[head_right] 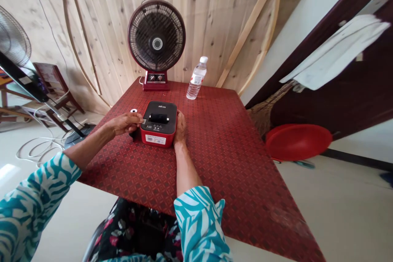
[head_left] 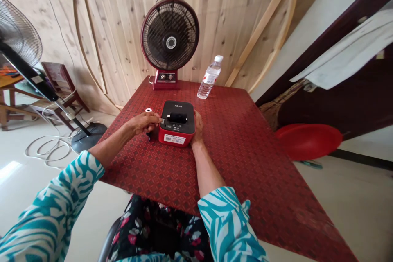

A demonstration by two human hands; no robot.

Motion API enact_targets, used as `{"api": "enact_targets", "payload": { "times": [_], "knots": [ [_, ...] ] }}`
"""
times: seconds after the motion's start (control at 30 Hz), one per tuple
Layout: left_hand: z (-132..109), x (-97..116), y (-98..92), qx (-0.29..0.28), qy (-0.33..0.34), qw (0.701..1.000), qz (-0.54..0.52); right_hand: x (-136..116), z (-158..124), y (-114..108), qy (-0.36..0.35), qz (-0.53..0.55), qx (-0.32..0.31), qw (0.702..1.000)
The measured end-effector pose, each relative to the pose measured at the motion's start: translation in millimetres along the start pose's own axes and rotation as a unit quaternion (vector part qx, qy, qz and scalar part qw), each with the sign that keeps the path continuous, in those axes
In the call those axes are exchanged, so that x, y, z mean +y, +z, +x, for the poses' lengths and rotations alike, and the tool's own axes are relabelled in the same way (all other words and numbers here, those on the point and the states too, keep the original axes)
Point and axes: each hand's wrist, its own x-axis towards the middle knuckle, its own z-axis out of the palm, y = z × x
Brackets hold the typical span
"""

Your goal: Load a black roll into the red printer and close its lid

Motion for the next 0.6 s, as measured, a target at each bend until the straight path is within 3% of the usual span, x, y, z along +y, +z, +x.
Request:
{"api": "enact_targets", "payload": {
  "times": [0.17,0.37,0.6],
  "knots": [
    [5.4,-3.7,5.8,0.05,-0.017,0.998,-0.031,2.2,1.4,0.7,0.012,0.022,0.011,1.0],
    [6.1,-6.8,7.1,0.047,0.0,0.998,-0.036,1.7,0.6,1.7,0.033,0.038,0.014,0.999],
    [-7.4,-6.8,5.3,0.043,0.092,0.992,0.069,5.1,2.1,0.4,0.021,0.023,0.013,0.999]
  ]
}}
